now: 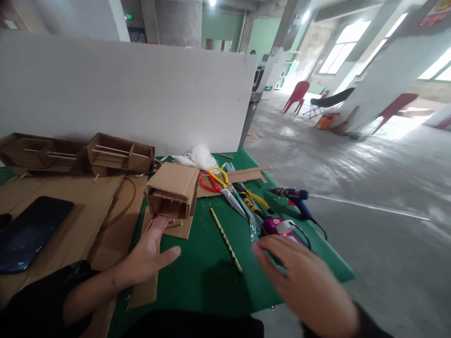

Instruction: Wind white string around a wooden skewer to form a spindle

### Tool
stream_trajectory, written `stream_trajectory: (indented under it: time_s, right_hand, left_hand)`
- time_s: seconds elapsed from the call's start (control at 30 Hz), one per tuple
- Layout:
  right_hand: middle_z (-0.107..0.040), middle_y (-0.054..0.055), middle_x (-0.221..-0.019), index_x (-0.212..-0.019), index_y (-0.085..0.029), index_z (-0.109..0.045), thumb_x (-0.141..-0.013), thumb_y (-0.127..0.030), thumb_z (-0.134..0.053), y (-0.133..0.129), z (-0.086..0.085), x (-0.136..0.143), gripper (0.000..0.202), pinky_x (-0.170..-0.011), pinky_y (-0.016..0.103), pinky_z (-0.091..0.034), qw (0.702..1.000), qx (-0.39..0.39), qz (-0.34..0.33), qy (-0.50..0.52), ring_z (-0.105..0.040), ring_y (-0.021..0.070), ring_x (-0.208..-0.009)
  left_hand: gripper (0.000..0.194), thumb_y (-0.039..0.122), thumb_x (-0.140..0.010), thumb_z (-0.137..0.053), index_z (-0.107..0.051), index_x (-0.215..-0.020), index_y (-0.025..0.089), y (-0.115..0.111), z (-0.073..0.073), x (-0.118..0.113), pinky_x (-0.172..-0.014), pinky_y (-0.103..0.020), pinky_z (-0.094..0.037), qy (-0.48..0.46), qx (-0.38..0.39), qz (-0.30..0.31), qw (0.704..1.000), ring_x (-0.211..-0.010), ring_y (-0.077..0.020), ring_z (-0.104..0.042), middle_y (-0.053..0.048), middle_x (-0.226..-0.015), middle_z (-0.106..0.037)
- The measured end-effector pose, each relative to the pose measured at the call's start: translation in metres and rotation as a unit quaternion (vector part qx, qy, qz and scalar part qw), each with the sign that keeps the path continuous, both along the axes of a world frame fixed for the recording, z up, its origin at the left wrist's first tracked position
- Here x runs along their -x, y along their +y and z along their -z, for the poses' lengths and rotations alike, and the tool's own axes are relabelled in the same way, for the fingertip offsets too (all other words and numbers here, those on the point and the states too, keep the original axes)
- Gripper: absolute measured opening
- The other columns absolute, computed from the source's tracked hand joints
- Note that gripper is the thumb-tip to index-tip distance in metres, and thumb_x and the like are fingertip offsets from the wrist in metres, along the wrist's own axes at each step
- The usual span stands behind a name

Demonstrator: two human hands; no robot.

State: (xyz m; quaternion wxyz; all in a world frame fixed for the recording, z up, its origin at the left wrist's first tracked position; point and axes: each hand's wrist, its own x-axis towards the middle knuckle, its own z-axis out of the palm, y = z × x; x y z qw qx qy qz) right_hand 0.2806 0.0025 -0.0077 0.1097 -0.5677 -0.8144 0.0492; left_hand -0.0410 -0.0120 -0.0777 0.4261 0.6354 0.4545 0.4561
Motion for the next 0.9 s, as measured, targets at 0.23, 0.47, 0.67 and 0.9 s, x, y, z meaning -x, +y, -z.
stream_trajectory:
  time_s: [0.23, 0.47, 0.67, 0.9]
  right_hand:
    - [-0.07, 0.005, -0.097, -0.102, -0.02, -0.063, -0.089, -0.025, -0.052, 0.044, 0.038, 0.132, 0.018, -0.073, 0.027, -0.049, 0.983, 0.074, -0.114, 0.126, -0.066, 0.0172, -0.083]
    - [-0.07, 0.006, -0.091, -0.096, -0.019, -0.064, -0.089, -0.027, -0.054, 0.066, 0.074, 0.153, 0.014, -0.074, 0.028, -0.047, 0.969, 0.056, -0.158, 0.183, -0.064, 0.0194, -0.084]
    - [-0.07, 0.006, -0.093, -0.095, -0.021, -0.067, -0.089, -0.023, -0.056, 0.068, 0.081, 0.153, 0.013, -0.078, 0.03, -0.048, 0.958, 0.034, -0.189, 0.213, -0.064, 0.0198, -0.087]
    - [-0.07, 0.007, -0.092, -0.094, -0.021, -0.069, -0.089, -0.023, -0.057, 0.069, 0.087, 0.152, 0.013, -0.079, 0.031, -0.049, 0.95, 0.018, -0.205, 0.235, -0.064, 0.0205, -0.088]
  left_hand:
    - [0.068, 0.029, -0.081, -0.065, -0.037, -0.143, 0.024, 0.0, -0.006, 0.001, -0.116, -0.049, -0.026, 0.01, -0.003, -0.001, 1.0, -0.137, -0.0327, -0.035, -0.011, -0.144, -0.044]
    - [0.07, 0.027, -0.08, -0.066, -0.035, -0.143, 0.023, 0.002, -0.005, -0.001, -0.115, -0.048, -0.026, 0.008, -0.013, -0.002, 1.0, -0.137, -0.0317, -0.034, -0.011, -0.145, -0.043]
    - [0.07, 0.027, -0.079, -0.066, -0.036, -0.142, 0.024, 0.001, -0.004, 0.0, -0.114, -0.049, -0.029, 0.006, -0.006, -0.004, 1.0, -0.136, -0.0316, -0.037, -0.011, -0.143, -0.045]
    - [0.068, 0.026, -0.079, -0.066, -0.038, -0.141, 0.024, 0.0, -0.007, 0.0, -0.113, -0.049, -0.031, 0.021, -0.003, -0.009, 1.0, -0.134, -0.0316, -0.039, -0.011, -0.141, -0.047]
